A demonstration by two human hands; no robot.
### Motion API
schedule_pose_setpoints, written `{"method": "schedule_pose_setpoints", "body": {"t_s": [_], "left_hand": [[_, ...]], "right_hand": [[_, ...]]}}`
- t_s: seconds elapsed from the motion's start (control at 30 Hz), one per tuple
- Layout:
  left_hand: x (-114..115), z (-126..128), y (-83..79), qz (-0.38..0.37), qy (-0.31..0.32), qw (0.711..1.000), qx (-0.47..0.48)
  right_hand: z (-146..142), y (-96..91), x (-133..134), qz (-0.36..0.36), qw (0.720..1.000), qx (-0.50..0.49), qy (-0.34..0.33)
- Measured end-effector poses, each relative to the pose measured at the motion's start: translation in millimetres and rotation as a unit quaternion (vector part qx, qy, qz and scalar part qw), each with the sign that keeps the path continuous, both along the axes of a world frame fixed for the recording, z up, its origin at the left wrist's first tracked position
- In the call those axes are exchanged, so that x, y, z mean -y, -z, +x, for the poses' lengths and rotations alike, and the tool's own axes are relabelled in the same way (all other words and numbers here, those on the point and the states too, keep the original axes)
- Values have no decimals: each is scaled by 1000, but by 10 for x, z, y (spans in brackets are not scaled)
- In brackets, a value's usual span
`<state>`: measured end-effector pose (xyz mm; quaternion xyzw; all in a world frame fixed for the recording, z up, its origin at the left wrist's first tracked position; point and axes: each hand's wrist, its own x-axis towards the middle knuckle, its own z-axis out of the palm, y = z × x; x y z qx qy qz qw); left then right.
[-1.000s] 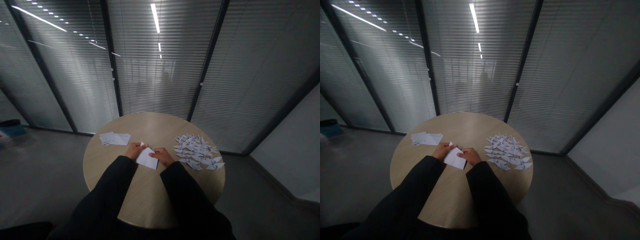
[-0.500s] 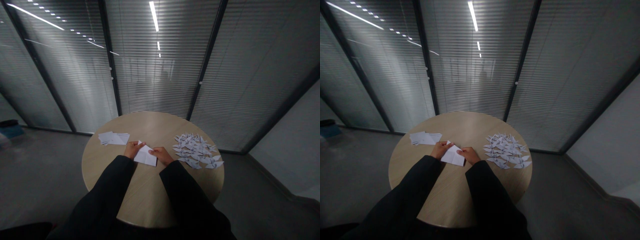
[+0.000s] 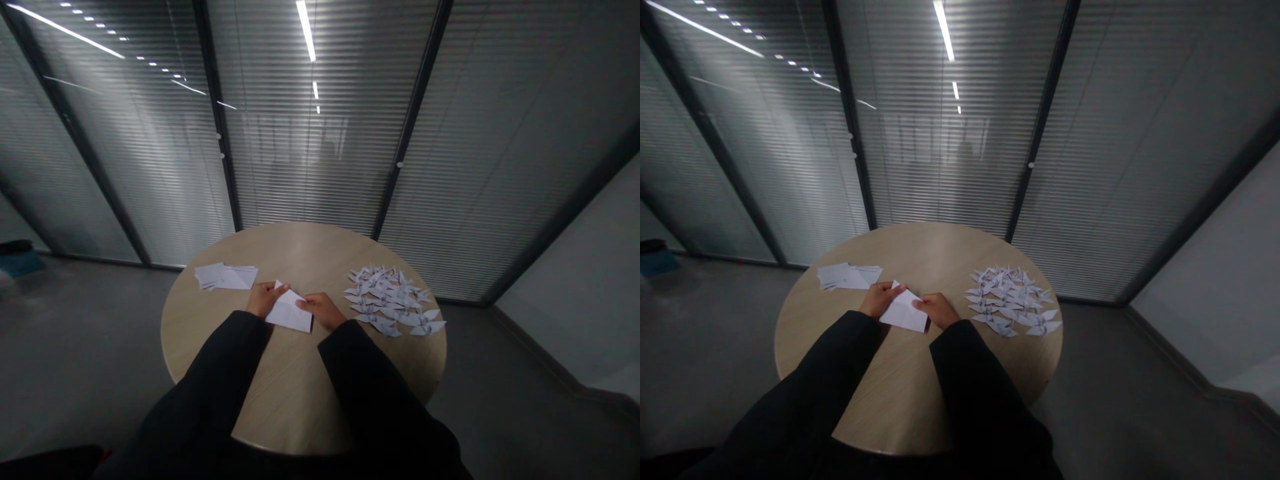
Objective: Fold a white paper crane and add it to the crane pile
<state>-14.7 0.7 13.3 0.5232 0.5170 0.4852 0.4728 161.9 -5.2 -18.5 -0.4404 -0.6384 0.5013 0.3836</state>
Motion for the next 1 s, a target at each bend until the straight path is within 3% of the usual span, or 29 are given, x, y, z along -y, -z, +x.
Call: {"method": "schedule_pose_setpoints", "body": {"t_s": [0.37,0.6,1.0], "left_hand": [[13,11,-25,-4,-7,1000,18],[-28,13,49,-3,27,998,58],[-27,24,72,-14,16,997,75]], "right_hand": [[-6,-12,3,10,999,17,25],[-22,36,-6,36,997,41,58],[-45,-49,40,45,997,34,50]]}}
